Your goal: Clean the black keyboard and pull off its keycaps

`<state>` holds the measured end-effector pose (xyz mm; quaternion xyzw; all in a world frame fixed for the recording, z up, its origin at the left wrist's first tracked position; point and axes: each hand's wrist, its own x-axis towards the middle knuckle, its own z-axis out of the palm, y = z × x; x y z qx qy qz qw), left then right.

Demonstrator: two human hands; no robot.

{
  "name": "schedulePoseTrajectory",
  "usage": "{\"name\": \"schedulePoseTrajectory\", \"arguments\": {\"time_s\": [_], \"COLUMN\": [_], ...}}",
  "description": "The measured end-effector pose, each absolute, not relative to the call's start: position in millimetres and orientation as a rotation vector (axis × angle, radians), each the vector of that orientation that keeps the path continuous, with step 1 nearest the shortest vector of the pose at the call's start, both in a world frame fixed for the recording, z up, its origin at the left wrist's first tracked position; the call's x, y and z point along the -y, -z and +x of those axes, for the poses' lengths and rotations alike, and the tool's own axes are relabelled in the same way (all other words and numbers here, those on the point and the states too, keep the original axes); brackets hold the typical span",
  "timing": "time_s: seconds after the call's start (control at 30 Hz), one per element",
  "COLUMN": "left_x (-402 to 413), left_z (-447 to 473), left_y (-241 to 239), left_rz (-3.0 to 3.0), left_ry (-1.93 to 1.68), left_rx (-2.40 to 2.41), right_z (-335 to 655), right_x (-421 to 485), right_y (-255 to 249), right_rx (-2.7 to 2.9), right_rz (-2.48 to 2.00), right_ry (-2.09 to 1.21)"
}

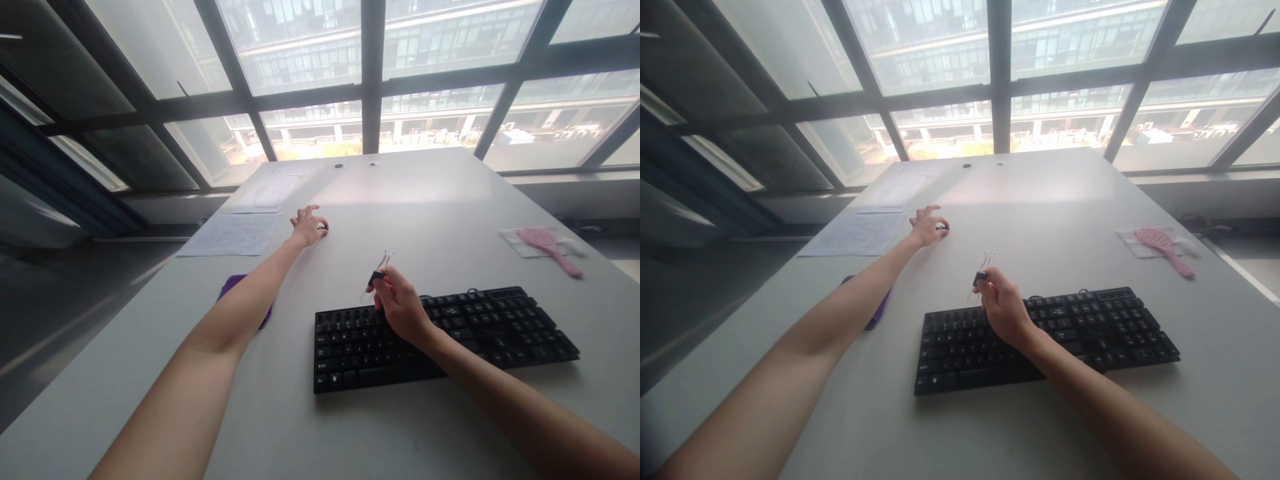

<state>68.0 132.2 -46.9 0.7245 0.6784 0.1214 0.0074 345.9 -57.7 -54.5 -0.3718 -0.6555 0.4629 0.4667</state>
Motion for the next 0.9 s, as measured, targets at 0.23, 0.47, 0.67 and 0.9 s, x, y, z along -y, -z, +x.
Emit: {"name": "schedulePoseTrajectory", "arguments": {"time_s": [0.23, 0.47, 0.67, 0.9], "left_x": [-131, -61, 75, 128], "left_z": [66, 99, 150, 152], "left_y": [41, 12, 13, 44], "left_rz": [2.231, 2.324, 2.609, 2.512], "left_ry": [-0.396, -0.76, -0.495, -0.599], "left_rx": [-2.131, -2.124, -1.554, -1.515], "right_z": [347, 345, 344, 317], "right_x": [57, 57, 57, 58], "right_y": [58, 56, 55, 58], "right_rx": [1.603, 1.573, 1.588, 1.628], "right_rz": [-0.914, -0.904, -0.935, -1.003], "right_ry": [-1.132, -1.143, -1.102, -0.969]}}
